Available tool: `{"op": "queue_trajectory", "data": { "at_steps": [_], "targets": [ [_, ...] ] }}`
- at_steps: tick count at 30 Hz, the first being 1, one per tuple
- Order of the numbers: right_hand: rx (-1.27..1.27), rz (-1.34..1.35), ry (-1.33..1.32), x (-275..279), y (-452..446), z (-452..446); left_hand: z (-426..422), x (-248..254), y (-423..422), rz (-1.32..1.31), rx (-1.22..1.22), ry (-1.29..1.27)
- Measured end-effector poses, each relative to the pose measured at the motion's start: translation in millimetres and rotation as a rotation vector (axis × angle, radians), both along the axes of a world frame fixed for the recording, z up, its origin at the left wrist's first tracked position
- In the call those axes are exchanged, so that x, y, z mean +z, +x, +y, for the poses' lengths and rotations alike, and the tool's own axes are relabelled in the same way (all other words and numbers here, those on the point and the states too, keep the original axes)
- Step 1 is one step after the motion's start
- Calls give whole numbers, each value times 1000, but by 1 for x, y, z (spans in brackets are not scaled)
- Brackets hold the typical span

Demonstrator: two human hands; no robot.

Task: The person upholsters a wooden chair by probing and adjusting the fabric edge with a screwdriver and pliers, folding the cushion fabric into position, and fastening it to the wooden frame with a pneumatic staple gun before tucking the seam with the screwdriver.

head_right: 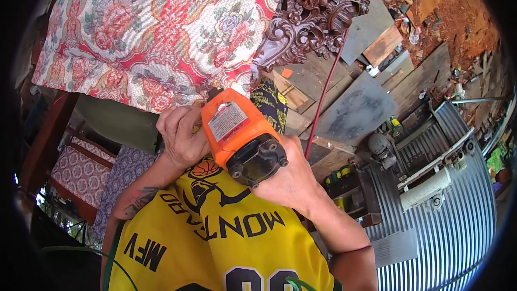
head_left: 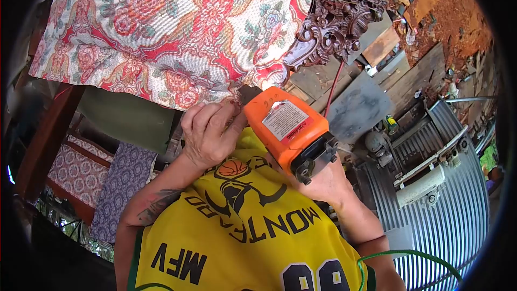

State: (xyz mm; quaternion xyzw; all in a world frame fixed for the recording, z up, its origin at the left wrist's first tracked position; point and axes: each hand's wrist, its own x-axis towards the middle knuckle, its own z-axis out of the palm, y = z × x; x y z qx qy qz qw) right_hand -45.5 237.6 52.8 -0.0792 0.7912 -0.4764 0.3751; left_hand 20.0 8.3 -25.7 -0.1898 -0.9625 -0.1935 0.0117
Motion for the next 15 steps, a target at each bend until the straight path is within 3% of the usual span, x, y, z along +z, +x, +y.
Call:
{"op": "queue_trajectory", "data": {
  "at_steps": [15],
  "targets": [
    [119,-67,68,-3,-6,10,-2,-5,1,18,-20,33]
  ]
}}
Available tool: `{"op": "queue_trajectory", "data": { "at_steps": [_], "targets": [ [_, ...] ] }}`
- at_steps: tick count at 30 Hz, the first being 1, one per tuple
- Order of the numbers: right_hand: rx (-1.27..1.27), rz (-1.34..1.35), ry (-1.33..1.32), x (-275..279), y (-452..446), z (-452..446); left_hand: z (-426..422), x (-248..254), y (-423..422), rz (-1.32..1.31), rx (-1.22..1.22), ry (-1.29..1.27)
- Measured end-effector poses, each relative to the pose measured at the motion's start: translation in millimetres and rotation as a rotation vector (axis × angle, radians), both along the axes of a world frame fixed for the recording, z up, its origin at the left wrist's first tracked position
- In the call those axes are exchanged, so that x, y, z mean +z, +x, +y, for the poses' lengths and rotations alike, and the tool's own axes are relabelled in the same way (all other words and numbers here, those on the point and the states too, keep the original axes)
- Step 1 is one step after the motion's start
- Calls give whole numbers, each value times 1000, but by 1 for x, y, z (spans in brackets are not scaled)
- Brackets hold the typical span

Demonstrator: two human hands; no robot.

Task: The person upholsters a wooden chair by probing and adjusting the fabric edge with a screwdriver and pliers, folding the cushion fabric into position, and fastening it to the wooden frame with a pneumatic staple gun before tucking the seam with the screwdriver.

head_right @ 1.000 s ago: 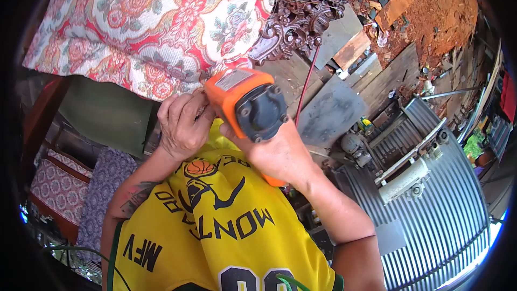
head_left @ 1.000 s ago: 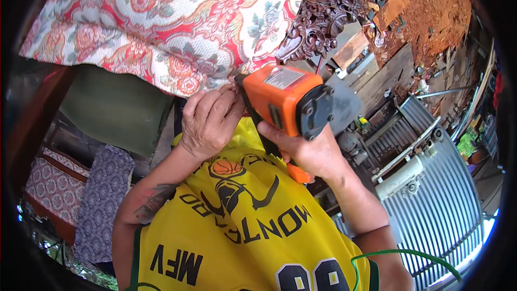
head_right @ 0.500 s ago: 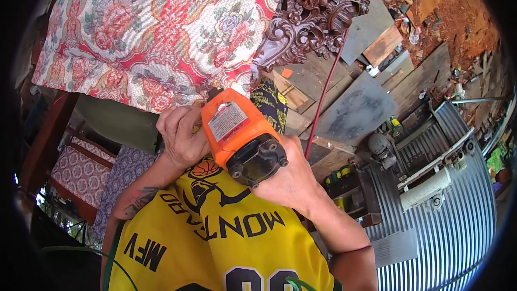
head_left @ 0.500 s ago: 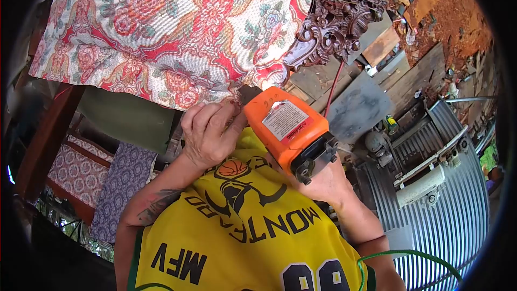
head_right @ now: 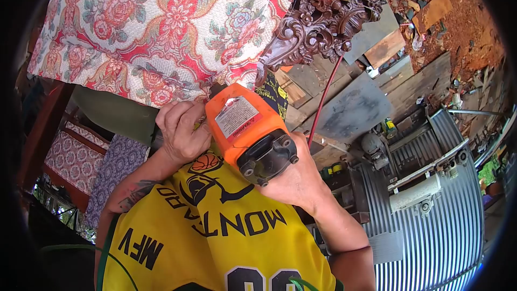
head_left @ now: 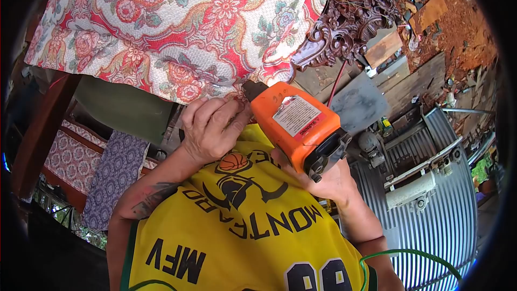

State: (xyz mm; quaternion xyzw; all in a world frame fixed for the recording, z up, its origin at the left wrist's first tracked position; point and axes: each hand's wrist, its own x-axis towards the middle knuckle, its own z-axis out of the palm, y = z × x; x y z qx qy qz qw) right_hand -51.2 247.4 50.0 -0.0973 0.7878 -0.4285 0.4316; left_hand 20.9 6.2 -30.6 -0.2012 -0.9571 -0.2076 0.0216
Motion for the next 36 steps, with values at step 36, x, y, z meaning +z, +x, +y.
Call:
{"op": "queue_trajectory", "data": {
  "at_steps": [36],
  "targets": [
    [-82,-257,140,8,1,10,1,-3,-1,22,46,90]
  ]
}}
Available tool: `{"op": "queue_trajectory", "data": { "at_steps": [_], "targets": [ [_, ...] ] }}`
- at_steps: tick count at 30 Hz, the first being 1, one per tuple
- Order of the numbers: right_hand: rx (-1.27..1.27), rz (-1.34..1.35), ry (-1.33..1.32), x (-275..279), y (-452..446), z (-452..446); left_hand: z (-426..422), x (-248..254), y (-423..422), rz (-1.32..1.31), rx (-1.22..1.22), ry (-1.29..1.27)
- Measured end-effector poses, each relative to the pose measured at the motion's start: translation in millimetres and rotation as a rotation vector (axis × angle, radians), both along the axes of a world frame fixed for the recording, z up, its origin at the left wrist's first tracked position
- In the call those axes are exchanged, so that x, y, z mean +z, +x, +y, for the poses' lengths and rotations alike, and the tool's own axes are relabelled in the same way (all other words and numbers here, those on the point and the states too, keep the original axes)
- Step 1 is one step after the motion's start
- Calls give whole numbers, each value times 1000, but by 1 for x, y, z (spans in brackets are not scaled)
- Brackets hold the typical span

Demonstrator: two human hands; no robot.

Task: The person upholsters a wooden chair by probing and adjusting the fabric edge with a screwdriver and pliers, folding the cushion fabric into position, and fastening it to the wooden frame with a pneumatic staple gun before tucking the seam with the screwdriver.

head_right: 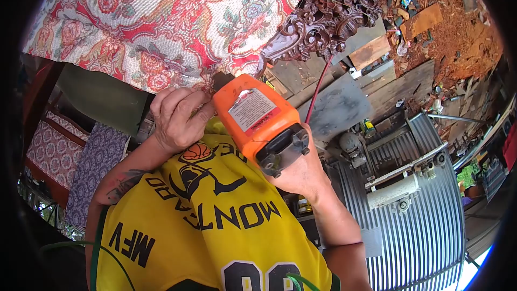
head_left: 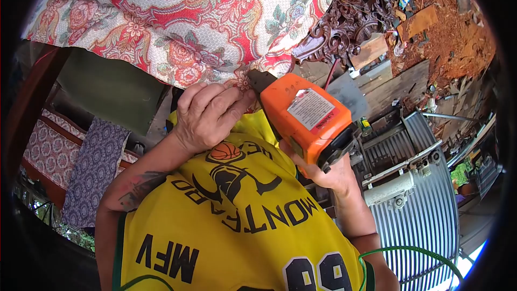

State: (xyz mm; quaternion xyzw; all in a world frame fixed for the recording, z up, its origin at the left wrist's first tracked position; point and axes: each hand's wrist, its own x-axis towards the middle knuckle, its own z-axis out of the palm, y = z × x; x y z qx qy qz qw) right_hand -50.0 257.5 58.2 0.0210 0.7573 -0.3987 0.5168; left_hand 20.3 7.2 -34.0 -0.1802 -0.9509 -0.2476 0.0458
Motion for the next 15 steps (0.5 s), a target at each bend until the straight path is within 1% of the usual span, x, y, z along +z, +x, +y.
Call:
{"op": "queue_trajectory", "data": {
  "at_steps": [1,3,4,7,8,9,11,15],
  "targets": [
    [-2,0,-2,1,-1,1,0,0,-1,0,-2,-2],
    [78,144,-43,5,-3,9,1,0,-2,26,0,-18],
    [107,164,-22,5,-1,15,0,-1,-2,27,-4,-18],
    [63,209,-19,12,-4,13,-1,6,-3,5,-45,-51],
    [2,154,-17,14,-2,15,1,16,-6,-113,0,-103],
    [-8,161,-24,14,1,18,3,23,-8,-231,47,-154],
    [60,312,-37,13,6,24,3,24,-9,-250,20,-198],
    [89,399,-54,9,19,37,8,31,-13,-236,32,-251]
  ]
}}
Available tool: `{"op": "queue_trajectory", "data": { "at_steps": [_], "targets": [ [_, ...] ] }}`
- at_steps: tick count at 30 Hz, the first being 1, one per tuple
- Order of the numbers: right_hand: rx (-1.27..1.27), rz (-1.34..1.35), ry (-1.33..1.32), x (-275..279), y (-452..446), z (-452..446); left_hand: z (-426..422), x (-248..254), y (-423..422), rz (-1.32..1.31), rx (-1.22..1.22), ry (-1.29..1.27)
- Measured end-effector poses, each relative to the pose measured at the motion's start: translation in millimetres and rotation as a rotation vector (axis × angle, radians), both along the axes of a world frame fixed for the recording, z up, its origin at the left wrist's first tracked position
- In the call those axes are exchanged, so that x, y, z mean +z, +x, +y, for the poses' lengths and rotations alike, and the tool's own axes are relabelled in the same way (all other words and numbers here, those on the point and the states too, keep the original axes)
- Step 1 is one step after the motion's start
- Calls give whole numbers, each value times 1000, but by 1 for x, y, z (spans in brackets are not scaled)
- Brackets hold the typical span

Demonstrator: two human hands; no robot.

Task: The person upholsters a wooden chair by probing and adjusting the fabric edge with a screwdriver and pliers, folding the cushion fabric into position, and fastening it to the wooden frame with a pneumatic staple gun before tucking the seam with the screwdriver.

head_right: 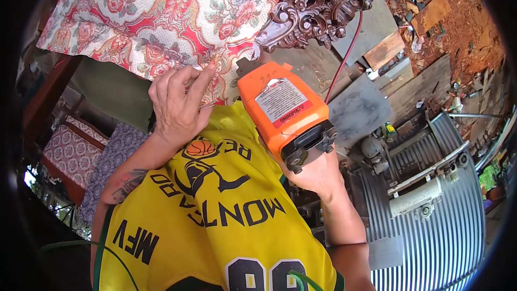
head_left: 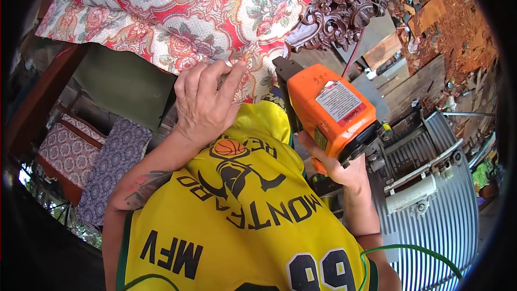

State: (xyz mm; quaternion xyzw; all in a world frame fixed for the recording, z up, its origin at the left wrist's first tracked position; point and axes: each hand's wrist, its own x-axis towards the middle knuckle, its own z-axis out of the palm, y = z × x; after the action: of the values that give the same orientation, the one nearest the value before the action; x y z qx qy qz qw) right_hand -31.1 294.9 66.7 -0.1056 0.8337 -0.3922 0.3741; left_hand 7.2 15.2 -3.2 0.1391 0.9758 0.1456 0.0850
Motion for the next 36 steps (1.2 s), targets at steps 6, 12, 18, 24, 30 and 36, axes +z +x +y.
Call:
{"op": "queue_trajectory", "data": {
  "at_steps": [6,12,18,24,30,36],
  "targets": [
    [-141,-181,-9,-1,11,10,1,8,-4,-77,48,46],
    [-196,-118,-40,2,13,19,5,10,-21,97,-52,101],
    [-323,-117,-70,1,29,34,10,4,-52,239,95,173],
    [-347,145,-123,-8,57,50,1,2,-66,155,313,215],
    [-493,36,-127,-16,79,58,6,15,-63,-78,562,437],
    [-504,-192,-66,-11,76,56,3,16,-36,167,-26,152]
  ]
}}
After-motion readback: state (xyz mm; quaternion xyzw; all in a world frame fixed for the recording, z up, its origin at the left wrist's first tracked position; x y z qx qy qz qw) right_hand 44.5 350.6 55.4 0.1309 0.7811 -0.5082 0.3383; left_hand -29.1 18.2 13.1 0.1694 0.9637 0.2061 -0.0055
